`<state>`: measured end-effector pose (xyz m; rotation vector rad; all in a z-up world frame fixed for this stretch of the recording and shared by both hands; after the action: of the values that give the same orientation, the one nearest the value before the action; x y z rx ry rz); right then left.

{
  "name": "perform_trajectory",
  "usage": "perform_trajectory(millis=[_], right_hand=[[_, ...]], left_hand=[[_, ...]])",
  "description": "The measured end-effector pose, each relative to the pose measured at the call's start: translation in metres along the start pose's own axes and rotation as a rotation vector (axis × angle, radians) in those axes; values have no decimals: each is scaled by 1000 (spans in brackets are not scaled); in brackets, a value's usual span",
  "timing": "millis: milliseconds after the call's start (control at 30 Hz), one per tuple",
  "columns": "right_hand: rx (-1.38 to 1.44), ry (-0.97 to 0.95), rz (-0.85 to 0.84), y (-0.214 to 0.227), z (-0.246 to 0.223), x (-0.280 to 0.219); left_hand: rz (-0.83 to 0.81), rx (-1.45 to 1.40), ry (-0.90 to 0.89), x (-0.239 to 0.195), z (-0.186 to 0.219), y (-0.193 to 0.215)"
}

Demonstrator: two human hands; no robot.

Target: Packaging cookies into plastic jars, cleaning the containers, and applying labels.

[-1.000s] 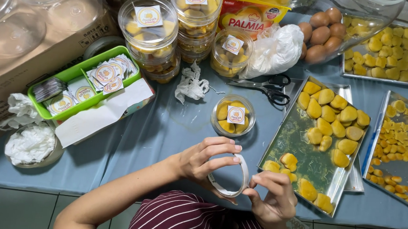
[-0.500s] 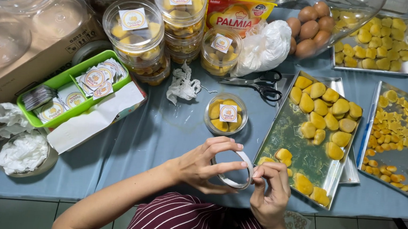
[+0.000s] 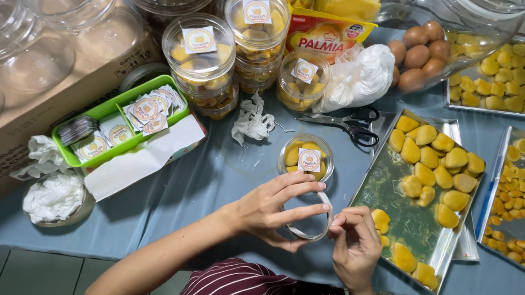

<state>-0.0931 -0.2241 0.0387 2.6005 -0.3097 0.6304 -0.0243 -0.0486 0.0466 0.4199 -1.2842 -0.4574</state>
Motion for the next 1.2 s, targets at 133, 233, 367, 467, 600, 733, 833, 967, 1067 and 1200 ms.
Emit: perform_trajectory(millis=[133,233,367,467,600,733,833,967,1067,1200], right_hand=[[-23,37,47,-6,-5,8],[-154,156,88,-8,-5,2],[-42,326,137,-18,-25,1],[43,423,105,-14,-19,-11],[25,452,127,-16,-22,-10],[-57,387,235,-14,-18,1],[-132,280,255,-13,-17,12],[-249,141,237,-14,-10,19],[-199,60,240,-18,0,23],[-215,17,264,-16,2,26]], left_hand=[[9,-5,-11,5,-2,7],[47,-12,17,5,-3,12],[77,32,203,-11,-16,9],[136,-98,369,-7,-23,16],[167,-146,371,5,-15,22],[96,-252,347,8,-8,17],[29,-255,446,5,-6,9],[-55,-277,622,3,-11,2],[-103,-431,644,8,-8,1],[-182,-529,672,7,-4,-7]])
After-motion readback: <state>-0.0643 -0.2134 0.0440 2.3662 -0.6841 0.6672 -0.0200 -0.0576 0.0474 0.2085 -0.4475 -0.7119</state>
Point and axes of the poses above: each hand's wrist, its own x-axis towards the middle knuckle, its own y-axis out of the back of the hand, z = x × y, the point moved 5 cm from there along x, towards the middle knuckle
